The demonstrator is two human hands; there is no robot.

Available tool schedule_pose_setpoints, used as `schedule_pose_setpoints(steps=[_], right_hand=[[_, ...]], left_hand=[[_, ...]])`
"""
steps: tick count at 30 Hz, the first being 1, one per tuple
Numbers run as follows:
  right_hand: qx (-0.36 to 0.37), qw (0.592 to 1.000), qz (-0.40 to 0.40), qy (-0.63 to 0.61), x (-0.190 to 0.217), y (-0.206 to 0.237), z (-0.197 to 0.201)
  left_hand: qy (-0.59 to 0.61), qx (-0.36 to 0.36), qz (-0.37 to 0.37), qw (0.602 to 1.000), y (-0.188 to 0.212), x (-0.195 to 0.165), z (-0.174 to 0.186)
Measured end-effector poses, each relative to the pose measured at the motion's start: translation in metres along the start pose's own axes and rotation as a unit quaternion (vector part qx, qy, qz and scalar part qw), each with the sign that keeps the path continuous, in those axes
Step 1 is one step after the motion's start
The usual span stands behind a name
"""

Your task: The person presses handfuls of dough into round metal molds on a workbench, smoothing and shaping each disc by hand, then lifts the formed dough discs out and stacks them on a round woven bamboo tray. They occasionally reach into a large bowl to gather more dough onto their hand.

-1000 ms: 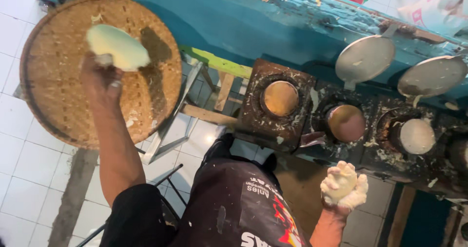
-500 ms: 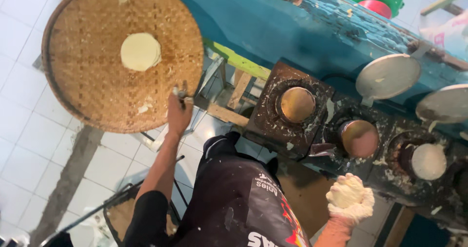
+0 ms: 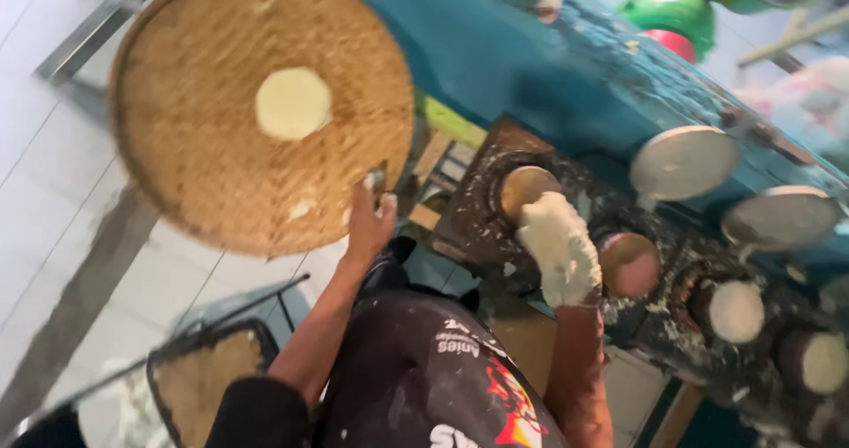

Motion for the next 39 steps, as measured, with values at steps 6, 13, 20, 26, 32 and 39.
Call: schedule_pose_setpoints(steps=[6, 13, 20, 26, 32, 39], right_hand=[[-0.051, 0.984, 0.068, -0.157, 0.011, 0.038, 0.046], [-0.183, 0.973, 0.051, -0.132, 0.015, 0.144, 0.07], [-0.33, 0.929, 0.059, 0.157, 0.009, 0.148, 0.22], [-0.321, 0.612, -0.2, 0.695, 0.004, 0.057, 0.27], [-0.173, 0.589, -0.054, 0.787, -0.011, 0.072, 0.288], [-0.229, 0.578, -0.118, 0.774, -0.004, 0.084, 0.309]], left_hand=[[0.111, 0.154, -0.082, 0.978, -0.019, -0.031, -0.049], [0.117, 0.247, 0.023, 0.962, -0.071, -0.062, -0.184], [0.161, 0.324, 0.093, 0.927, -0.073, -0.063, -0.19], [0.227, 0.345, -0.001, 0.911, 0.033, -0.085, -0.203], [0.306, 0.347, 0.191, 0.866, 0.1, -0.08, -0.245], [0.302, 0.288, 0.131, 0.899, 0.115, -0.097, -0.257]])
Point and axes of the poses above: each hand's wrist, its own y-axis away from the middle knuckle, its own z-axis out of the back of the hand, x = y × z, the point moved 1 cm from there along -y, towards the middle knuckle, and after that the axes turned 15 degrees about x, right-handed, at the moved point
